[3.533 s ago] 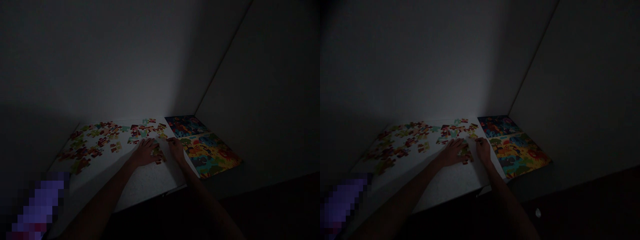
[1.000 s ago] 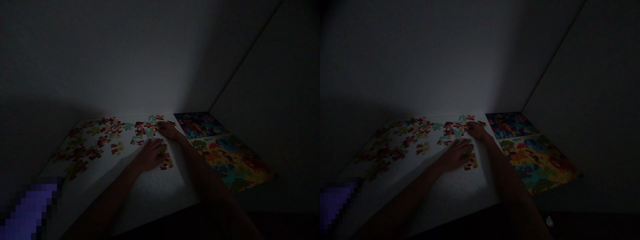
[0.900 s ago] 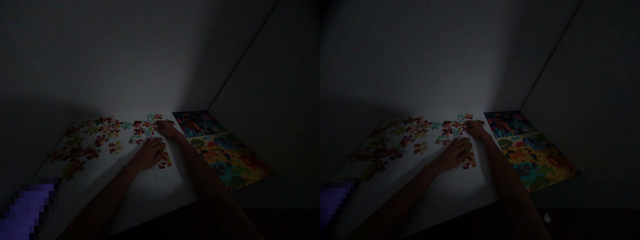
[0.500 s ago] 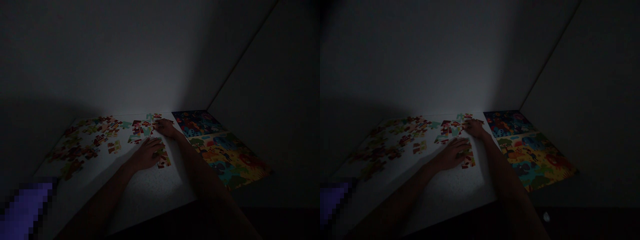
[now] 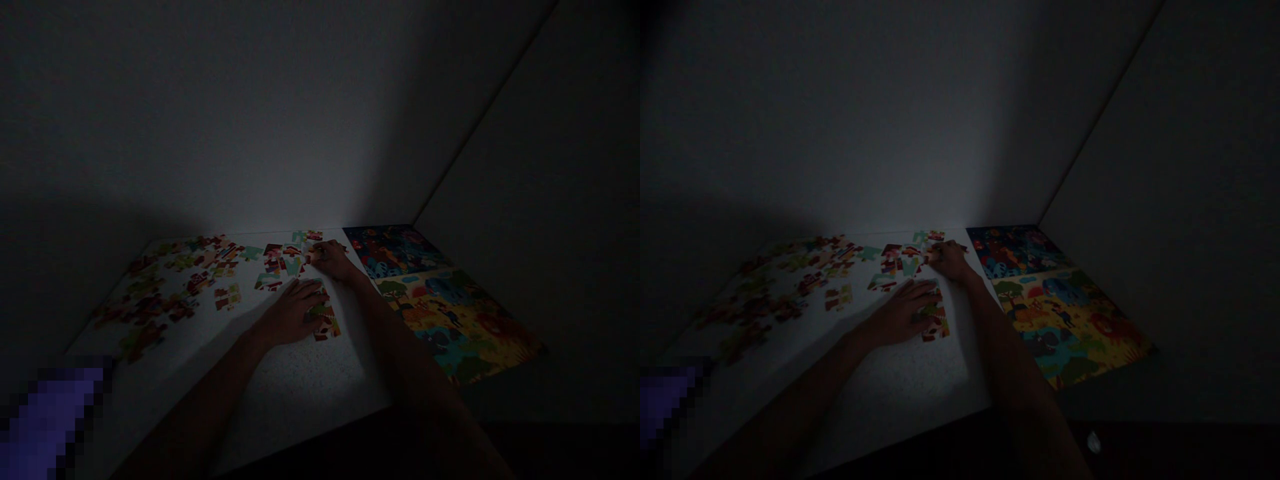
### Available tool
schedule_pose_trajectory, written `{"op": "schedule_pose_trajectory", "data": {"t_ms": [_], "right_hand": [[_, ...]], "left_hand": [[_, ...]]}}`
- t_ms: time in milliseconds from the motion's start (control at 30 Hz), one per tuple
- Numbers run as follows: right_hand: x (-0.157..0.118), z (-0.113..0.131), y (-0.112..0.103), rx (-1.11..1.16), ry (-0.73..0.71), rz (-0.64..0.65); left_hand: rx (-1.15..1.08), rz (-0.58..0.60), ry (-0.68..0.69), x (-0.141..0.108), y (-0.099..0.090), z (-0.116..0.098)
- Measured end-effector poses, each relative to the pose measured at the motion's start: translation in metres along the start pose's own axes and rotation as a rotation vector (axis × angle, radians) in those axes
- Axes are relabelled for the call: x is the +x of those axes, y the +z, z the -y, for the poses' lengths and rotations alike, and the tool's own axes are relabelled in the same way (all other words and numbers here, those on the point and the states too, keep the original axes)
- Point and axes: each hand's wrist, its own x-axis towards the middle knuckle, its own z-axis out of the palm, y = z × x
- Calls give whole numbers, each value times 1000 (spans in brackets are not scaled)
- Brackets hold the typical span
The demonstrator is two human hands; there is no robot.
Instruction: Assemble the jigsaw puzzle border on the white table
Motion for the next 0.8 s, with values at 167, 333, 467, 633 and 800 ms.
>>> {"op": "schedule_pose_trajectory", "data": {"t_ms": [167,333,467,633,800], "right_hand": [[-3,1,-3,98,8,-51],[-5,0,-5,248,-7,-66],[-6,-4,-1,400,29,-69],[-5,-10,2,737,108,-9],[-12,-10,-5,833,137,-34]], "left_hand": [[-12,2,11,0,1,1],[-26,-19,23,0,2,2],[-22,-1,24,0,2,3],[-29,-38,61,0,4,6],[-32,-57,69,0,6,7]]}}
